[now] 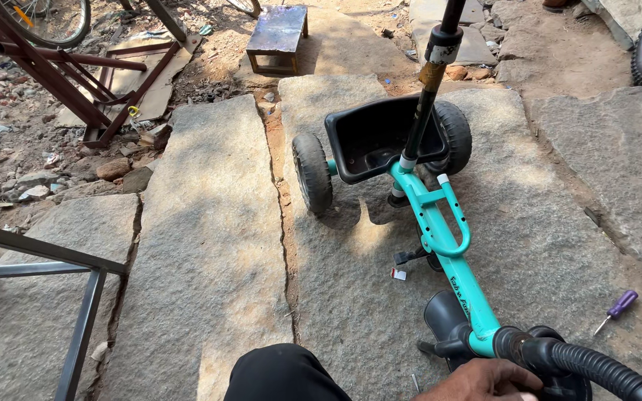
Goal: The person assembles a child's tricycle by inserting a metal bearing into the steering column, then attaching the handlebar assembly and securing it with a bolt. The person uses a screwdriver and pliers to complete the assembly.
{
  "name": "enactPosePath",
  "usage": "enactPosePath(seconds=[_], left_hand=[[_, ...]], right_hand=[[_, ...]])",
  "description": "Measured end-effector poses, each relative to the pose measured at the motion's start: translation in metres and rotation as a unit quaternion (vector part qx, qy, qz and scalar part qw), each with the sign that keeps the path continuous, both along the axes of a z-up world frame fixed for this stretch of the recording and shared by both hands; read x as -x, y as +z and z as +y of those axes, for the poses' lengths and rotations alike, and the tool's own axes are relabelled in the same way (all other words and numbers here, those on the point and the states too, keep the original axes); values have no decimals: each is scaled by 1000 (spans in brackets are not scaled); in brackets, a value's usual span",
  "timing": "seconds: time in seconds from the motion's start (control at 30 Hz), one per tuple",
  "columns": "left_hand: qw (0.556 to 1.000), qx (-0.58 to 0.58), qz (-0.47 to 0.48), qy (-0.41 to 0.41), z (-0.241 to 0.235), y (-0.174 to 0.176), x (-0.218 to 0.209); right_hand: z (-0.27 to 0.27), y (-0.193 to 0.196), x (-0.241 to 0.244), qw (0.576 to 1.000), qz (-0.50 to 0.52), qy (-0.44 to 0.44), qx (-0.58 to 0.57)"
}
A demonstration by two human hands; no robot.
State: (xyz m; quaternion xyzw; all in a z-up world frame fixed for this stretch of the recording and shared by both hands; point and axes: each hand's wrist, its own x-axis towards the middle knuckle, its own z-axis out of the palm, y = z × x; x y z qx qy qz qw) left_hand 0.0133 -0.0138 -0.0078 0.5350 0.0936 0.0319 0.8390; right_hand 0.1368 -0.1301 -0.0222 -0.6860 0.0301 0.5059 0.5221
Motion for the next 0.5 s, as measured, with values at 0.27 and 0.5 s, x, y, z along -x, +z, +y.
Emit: enactPosePath(seconds=[0.27, 0.5], left_hand=[[999, 20, 40, 18, 0, 21, 14], [978, 150, 141, 24, 10, 48, 12]], right_hand=[[-8, 26, -2, 991, -97, 93, -16], [-43, 82, 23, 984, -167, 61, 19]])
